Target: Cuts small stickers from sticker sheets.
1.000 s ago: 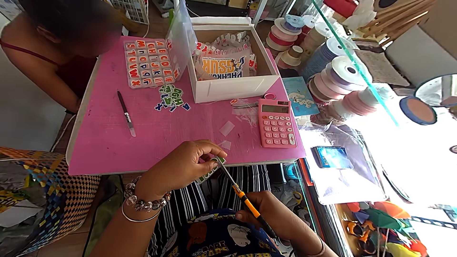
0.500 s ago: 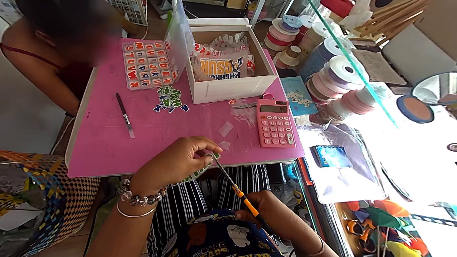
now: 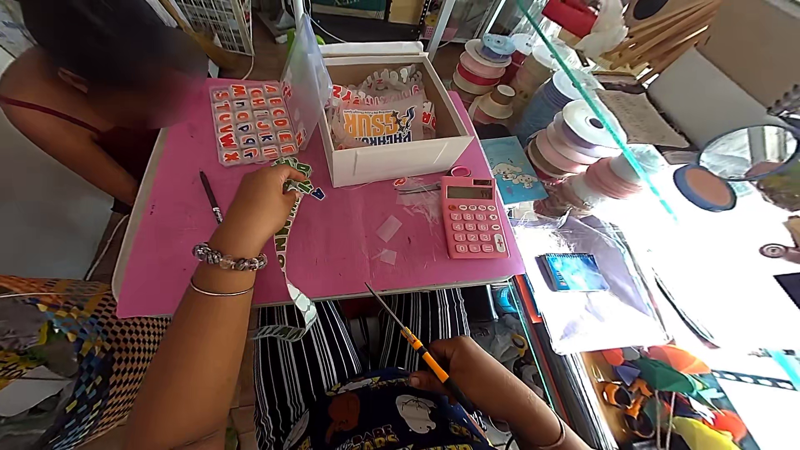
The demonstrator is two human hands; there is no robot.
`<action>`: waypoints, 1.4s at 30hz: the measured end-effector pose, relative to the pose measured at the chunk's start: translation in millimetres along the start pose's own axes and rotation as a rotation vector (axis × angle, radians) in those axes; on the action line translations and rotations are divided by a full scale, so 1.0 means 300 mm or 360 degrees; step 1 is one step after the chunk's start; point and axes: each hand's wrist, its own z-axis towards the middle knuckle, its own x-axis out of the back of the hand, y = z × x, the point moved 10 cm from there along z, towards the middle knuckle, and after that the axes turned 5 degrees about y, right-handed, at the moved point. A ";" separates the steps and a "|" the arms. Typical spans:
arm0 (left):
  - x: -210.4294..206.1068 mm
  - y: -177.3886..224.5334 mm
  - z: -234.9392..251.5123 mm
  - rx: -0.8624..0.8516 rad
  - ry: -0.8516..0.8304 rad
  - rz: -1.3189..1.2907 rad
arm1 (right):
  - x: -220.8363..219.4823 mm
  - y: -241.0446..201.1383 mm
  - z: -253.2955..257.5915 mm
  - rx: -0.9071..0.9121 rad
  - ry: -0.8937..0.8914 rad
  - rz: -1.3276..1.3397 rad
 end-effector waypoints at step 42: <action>-0.258 0.230 -0.379 -0.0475 -0.1282 -0.0929 | -0.021 -0.028 0.017 0.0088 -0.0128 0.0070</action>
